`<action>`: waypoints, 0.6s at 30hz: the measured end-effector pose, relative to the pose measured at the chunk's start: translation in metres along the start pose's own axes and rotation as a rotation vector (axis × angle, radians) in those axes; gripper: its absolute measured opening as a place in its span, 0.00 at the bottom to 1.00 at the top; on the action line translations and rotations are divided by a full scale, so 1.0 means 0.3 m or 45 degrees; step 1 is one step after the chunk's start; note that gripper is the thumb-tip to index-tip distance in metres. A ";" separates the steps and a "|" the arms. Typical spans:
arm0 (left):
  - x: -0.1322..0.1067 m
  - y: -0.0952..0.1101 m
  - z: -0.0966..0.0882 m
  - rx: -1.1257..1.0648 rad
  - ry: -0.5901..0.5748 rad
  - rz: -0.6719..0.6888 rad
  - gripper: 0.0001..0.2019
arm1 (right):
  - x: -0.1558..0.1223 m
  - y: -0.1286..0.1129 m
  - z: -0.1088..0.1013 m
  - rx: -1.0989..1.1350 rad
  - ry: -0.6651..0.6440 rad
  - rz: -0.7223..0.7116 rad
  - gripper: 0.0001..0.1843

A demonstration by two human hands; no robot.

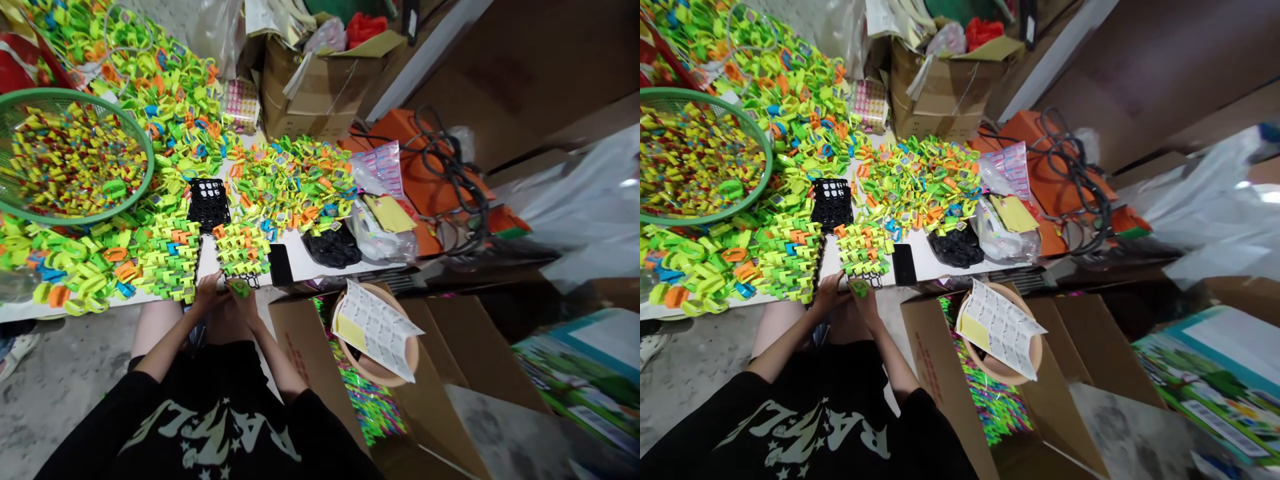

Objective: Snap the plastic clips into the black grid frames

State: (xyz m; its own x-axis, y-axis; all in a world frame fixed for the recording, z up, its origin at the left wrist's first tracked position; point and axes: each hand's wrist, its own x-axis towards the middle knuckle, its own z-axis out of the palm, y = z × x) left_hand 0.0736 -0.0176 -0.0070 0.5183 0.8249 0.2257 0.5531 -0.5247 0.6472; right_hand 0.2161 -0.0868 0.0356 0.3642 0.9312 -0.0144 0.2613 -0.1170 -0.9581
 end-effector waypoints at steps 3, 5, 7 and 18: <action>-0.002 -0.004 0.003 -0.018 -0.003 0.004 0.37 | 0.004 -0.015 -0.011 -0.036 -0.052 -0.029 0.11; -0.002 -0.005 0.001 -0.033 0.001 0.004 0.36 | 0.006 -0.030 -0.019 -0.081 -0.092 -0.056 0.11; -0.002 -0.005 -0.003 -0.052 0.013 -0.001 0.35 | 0.011 -0.044 -0.026 -0.129 -0.100 -0.062 0.10; -0.006 0.039 -0.018 -0.098 -0.009 -0.127 0.13 | 0.062 -0.071 -0.017 -0.781 -0.130 -0.034 0.11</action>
State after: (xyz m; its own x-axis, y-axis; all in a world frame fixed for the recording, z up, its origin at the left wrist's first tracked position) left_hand 0.0757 -0.0241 0.0042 0.4682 0.8704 0.1526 0.5506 -0.4224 0.7200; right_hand 0.2218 -0.0685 0.0573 0.2709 0.9614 -0.0488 0.7465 -0.2418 -0.6199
